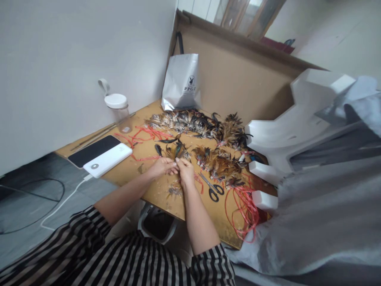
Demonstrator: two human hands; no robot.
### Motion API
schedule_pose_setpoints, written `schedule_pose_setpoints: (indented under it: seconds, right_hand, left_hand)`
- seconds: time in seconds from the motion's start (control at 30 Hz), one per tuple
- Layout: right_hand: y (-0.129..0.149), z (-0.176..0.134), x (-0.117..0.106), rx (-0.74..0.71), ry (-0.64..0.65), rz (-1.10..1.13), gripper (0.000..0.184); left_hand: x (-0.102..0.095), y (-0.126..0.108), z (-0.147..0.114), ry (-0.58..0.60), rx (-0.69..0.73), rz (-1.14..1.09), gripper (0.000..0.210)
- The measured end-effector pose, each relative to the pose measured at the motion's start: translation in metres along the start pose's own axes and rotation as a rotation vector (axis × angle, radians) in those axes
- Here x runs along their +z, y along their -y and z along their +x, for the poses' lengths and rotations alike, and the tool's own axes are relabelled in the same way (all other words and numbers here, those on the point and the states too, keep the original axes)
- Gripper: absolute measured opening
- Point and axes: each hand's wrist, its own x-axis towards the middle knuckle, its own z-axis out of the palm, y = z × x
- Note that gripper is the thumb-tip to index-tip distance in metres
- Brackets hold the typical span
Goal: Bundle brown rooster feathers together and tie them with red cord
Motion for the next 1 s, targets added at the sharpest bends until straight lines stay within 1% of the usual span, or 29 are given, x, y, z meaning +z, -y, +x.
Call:
schedule_pose_setpoints:
  seconds: [0.1, 0.17, 0.23, 0.27, 0.37, 0.4, 0.47, 0.53, 0.63, 0.7, 0.77, 0.83, 0.9, 1.0]
  right_hand:
    - [-0.004, 0.001, 0.002, 0.0, 0.011, 0.024, 0.031]
    - [-0.003, 0.001, 0.002, 0.014, 0.013, 0.059, 0.028]
    - [0.001, 0.002, -0.001, 0.013, -0.016, 0.087, 0.025]
    - [0.004, 0.003, -0.004, 0.002, -0.046, 0.089, 0.025]
    - [0.013, 0.008, -0.018, -0.066, -0.149, -0.001, 0.029]
    - [0.015, 0.01, -0.024, -0.089, -0.179, -0.057, 0.027]
    - [0.016, 0.014, -0.033, -0.125, -0.174, -0.178, 0.024]
    - [0.014, 0.016, -0.04, -0.152, -0.116, -0.323, 0.021]
    - [0.011, 0.015, -0.043, -0.157, 0.035, -0.638, 0.019]
    - [0.014, 0.011, -0.042, -0.124, 0.138, -0.874, 0.02]
    - [0.019, 0.006, -0.039, -0.093, 0.212, -1.086, 0.02]
    - [0.025, 0.001, -0.036, -0.107, 0.246, -1.261, 0.018]
    - [0.028, -0.002, -0.033, -0.147, 0.257, -1.382, 0.016]
    - [0.027, -0.003, -0.031, -0.191, 0.246, -1.444, 0.017]
  left_hand:
    - [0.0, 0.0, 0.0, 0.0, 0.013, -0.007, 0.029]
    - [-0.001, 0.0, 0.0, 0.001, 0.015, -0.006, 0.029]
    - [-0.003, -0.002, 0.0, -0.029, 0.031, -0.02, 0.028]
    - [-0.004, -0.003, 0.0, -0.062, 0.05, -0.042, 0.027]
    - [-0.011, -0.006, 0.003, -0.229, 0.139, -0.18, 0.024]
    - [-0.013, -0.007, 0.004, -0.277, 0.159, -0.235, 0.023]
    - [-0.017, -0.009, 0.007, -0.342, 0.181, -0.31, 0.023]
    - [-0.019, -0.009, 0.008, -0.364, 0.177, -0.349, 0.023]
    - [-0.019, -0.008, 0.009, -0.355, 0.165, -0.359, 0.022]
    - [-0.018, -0.007, 0.008, -0.342, 0.156, -0.351, 0.022]
    - [-0.017, -0.006, 0.007, -0.331, 0.148, -0.341, 0.021]
    - [-0.016, -0.005, 0.007, -0.32, 0.146, -0.33, 0.021]
    - [-0.015, -0.005, 0.007, -0.312, 0.148, -0.321, 0.021]
    - [-0.015, -0.005, 0.007, -0.298, 0.144, -0.315, 0.021]
